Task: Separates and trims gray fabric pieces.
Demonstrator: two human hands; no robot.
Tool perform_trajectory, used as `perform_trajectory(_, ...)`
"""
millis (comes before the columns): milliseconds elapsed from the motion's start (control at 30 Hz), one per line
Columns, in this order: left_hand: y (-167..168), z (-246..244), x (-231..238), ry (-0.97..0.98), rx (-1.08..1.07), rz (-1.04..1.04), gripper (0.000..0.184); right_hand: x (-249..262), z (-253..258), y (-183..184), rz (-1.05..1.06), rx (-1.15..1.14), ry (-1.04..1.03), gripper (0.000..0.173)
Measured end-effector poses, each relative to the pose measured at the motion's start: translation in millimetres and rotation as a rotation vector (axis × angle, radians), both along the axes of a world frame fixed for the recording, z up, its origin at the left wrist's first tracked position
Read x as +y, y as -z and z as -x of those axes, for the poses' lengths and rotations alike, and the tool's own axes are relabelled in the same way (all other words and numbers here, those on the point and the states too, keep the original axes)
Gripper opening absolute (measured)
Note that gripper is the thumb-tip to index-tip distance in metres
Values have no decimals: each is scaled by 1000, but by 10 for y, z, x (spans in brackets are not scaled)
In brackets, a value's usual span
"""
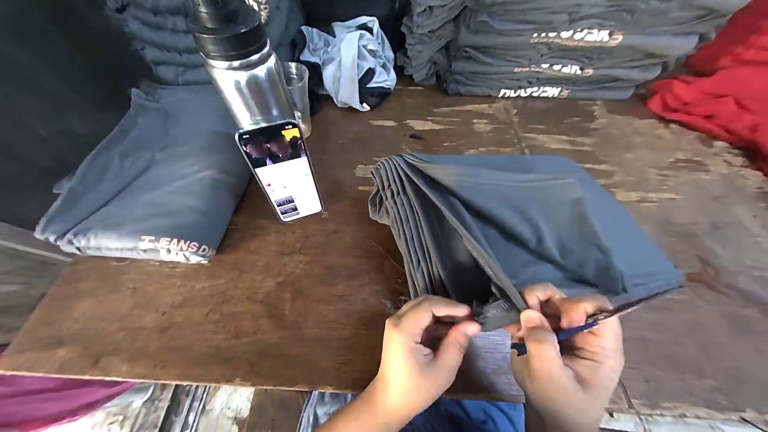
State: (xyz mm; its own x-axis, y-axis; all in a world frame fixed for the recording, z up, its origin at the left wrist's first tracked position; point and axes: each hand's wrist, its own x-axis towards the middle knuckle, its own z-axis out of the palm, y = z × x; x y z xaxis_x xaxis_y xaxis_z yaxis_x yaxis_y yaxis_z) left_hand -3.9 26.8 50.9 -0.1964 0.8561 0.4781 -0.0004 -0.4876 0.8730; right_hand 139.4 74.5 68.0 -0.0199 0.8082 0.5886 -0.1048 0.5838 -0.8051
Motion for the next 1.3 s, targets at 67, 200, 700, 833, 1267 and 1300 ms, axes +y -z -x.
perform_trajectory(67, -18, -35, 29, 74, -34, 35, 42, -12, 40, 38, 8, 34, -7, 17)
perform_trajectory(200, -74, -78, 76, -7, 166, -83, 20, -24, 40, 86, 18, 21, -3, 16)
perform_trajectory(700, -112, 46, -63, 102, -52, 67, 7, -116, -90, 18, -16, -90, 7, 9)
perform_trajectory(833, -152, 64, -91, 193, -211, 169, 9, -381, -317, 47, 132, -192, -328, 21)
perform_trajectory(1267, -178, 84, -147, 243, -271, 255, 8, -476, -303, 315, 650, 78, -981, 39)
perform_trajectory(1300, -175, 84, -152, 236, -263, 248, 8, -464, -276, 304, 642, 78, -976, 39)
